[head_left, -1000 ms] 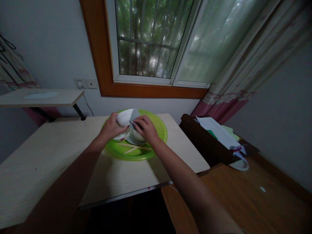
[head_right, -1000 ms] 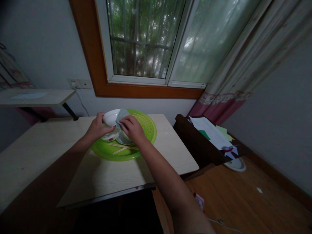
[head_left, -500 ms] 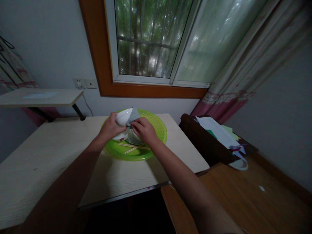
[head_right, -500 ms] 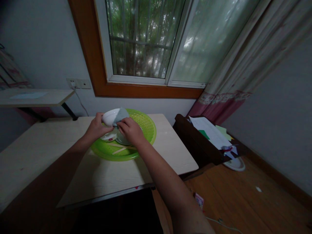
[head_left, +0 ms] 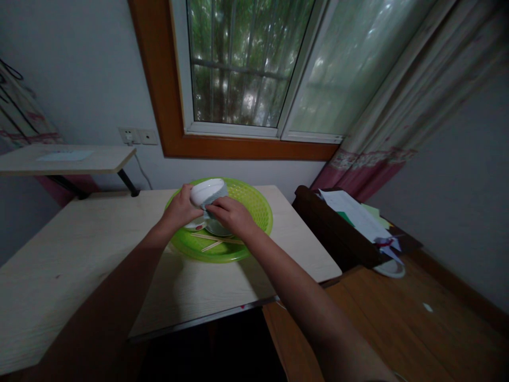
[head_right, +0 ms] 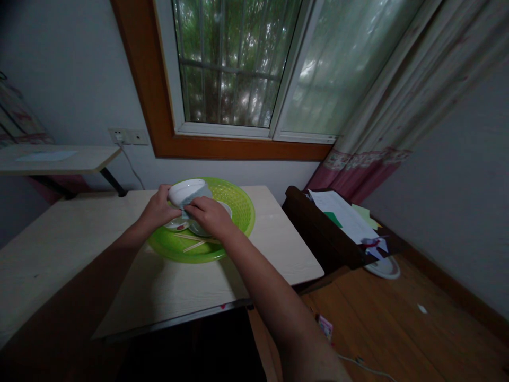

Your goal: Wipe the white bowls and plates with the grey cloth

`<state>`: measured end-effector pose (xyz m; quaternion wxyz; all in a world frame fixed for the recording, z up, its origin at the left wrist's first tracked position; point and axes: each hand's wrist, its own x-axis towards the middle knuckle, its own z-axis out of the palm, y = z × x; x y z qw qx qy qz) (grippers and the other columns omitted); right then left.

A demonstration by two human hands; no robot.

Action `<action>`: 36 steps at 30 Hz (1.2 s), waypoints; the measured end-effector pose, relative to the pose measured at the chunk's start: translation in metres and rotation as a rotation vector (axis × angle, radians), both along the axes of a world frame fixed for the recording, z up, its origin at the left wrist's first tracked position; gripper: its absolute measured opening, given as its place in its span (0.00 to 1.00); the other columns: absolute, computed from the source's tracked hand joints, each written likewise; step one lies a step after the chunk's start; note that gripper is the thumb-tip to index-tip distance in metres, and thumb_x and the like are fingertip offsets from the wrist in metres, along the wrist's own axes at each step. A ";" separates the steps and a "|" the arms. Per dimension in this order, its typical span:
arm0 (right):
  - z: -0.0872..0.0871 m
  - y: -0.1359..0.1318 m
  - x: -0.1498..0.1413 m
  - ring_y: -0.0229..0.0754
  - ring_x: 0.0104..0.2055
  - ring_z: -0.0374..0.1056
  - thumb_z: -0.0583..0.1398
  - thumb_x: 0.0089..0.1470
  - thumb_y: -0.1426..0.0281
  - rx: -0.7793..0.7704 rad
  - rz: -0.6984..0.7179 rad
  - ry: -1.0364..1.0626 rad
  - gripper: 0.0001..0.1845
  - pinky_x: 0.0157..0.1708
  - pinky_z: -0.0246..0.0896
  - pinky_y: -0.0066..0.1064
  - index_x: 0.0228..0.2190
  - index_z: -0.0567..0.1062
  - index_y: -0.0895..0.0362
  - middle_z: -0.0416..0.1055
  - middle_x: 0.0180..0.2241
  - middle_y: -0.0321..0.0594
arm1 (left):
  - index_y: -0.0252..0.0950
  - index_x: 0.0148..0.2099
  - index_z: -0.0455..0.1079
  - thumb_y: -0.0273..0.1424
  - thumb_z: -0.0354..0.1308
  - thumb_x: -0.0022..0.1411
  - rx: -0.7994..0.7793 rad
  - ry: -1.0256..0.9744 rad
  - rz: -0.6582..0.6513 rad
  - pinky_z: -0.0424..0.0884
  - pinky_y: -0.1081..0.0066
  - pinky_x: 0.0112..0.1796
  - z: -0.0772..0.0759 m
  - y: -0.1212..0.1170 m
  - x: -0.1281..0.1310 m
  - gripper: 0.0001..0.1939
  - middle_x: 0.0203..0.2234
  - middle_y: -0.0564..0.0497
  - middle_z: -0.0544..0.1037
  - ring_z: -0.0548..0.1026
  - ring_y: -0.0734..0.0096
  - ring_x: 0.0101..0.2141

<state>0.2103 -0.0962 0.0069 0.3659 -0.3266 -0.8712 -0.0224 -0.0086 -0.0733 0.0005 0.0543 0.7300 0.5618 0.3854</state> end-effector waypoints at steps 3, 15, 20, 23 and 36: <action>0.002 -0.001 0.000 0.42 0.38 0.70 0.56 0.68 0.61 0.014 -0.033 0.017 0.14 0.38 0.64 0.33 0.43 0.81 0.50 0.77 0.37 0.38 | 0.39 0.54 0.60 0.40 0.69 0.44 0.004 -0.019 0.000 0.74 0.61 0.41 0.000 0.000 0.000 0.37 0.44 0.44 0.78 0.79 0.50 0.44; -0.001 0.017 0.013 0.45 0.48 0.71 0.55 0.67 0.69 0.054 -0.165 0.382 0.13 0.52 0.68 0.38 0.48 0.78 0.55 0.76 0.45 0.47 | 0.38 0.53 0.59 0.47 0.71 0.45 0.053 -0.068 -0.012 0.74 0.64 0.40 0.001 -0.004 0.001 0.39 0.45 0.43 0.77 0.79 0.54 0.44; -0.004 0.020 0.011 0.47 0.58 0.69 0.52 0.69 0.65 -0.035 -0.146 0.400 0.19 0.62 0.62 0.43 0.56 0.73 0.55 0.74 0.56 0.48 | 0.38 0.52 0.60 0.45 0.72 0.45 0.066 -0.088 -0.018 0.74 0.63 0.41 0.001 -0.006 0.002 0.37 0.44 0.43 0.77 0.78 0.54 0.44; -0.005 0.020 0.009 0.47 0.64 0.65 0.51 0.70 0.63 -0.072 -0.102 0.390 0.23 0.66 0.57 0.45 0.62 0.68 0.55 0.69 0.61 0.49 | 0.38 0.53 0.60 0.45 0.72 0.45 0.078 -0.087 -0.048 0.74 0.62 0.41 -0.002 -0.004 0.001 0.37 0.45 0.43 0.77 0.78 0.54 0.45; 0.011 0.003 0.008 0.46 0.69 0.56 0.51 0.70 0.66 0.083 0.077 0.159 0.25 0.69 0.51 0.46 0.66 0.62 0.51 0.63 0.65 0.46 | 0.38 0.51 0.65 0.42 0.72 0.44 0.179 0.061 -0.183 0.75 0.58 0.43 -0.013 0.005 -0.002 0.34 0.42 0.43 0.78 0.79 0.52 0.43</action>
